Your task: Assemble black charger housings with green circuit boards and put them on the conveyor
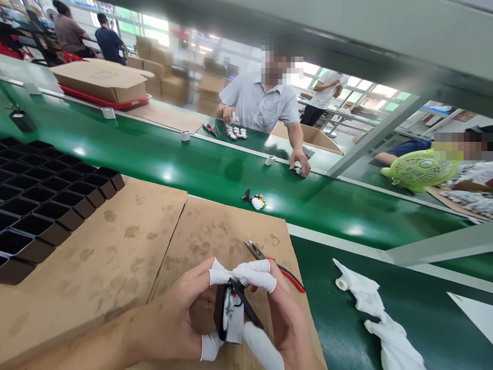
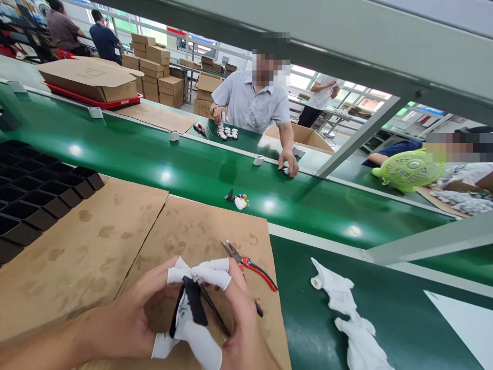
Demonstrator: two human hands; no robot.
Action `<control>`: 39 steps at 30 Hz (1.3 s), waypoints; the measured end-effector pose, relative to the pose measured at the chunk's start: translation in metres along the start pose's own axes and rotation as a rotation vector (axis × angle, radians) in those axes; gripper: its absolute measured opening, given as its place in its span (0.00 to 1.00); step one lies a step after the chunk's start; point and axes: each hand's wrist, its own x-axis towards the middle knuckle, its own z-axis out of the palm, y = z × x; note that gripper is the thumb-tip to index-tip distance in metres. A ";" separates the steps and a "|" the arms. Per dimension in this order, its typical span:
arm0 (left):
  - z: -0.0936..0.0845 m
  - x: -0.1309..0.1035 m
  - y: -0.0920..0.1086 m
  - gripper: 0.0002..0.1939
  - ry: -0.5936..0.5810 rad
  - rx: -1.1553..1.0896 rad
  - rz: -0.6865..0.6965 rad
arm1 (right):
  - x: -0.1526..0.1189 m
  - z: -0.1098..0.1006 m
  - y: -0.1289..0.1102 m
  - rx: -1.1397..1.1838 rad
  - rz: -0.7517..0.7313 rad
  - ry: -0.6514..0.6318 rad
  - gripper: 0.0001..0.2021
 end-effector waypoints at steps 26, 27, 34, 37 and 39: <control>-0.008 0.002 0.004 0.41 -0.002 0.093 0.030 | 0.001 -0.007 -0.005 0.068 0.000 -0.114 0.35; -0.008 0.002 0.004 0.40 -0.003 0.107 0.037 | 0.002 -0.007 -0.006 0.063 -0.006 -0.122 0.39; -0.005 0.001 0.003 0.35 0.022 0.133 0.056 | 0.013 0.001 -0.015 0.042 0.010 -0.068 0.39; -0.004 0.002 0.003 0.34 0.029 0.144 0.062 | 0.018 0.005 -0.019 0.050 0.010 -0.048 0.34; -0.004 0.002 0.004 0.35 0.027 0.131 0.057 | 0.018 0.005 -0.020 0.069 0.026 -0.039 0.33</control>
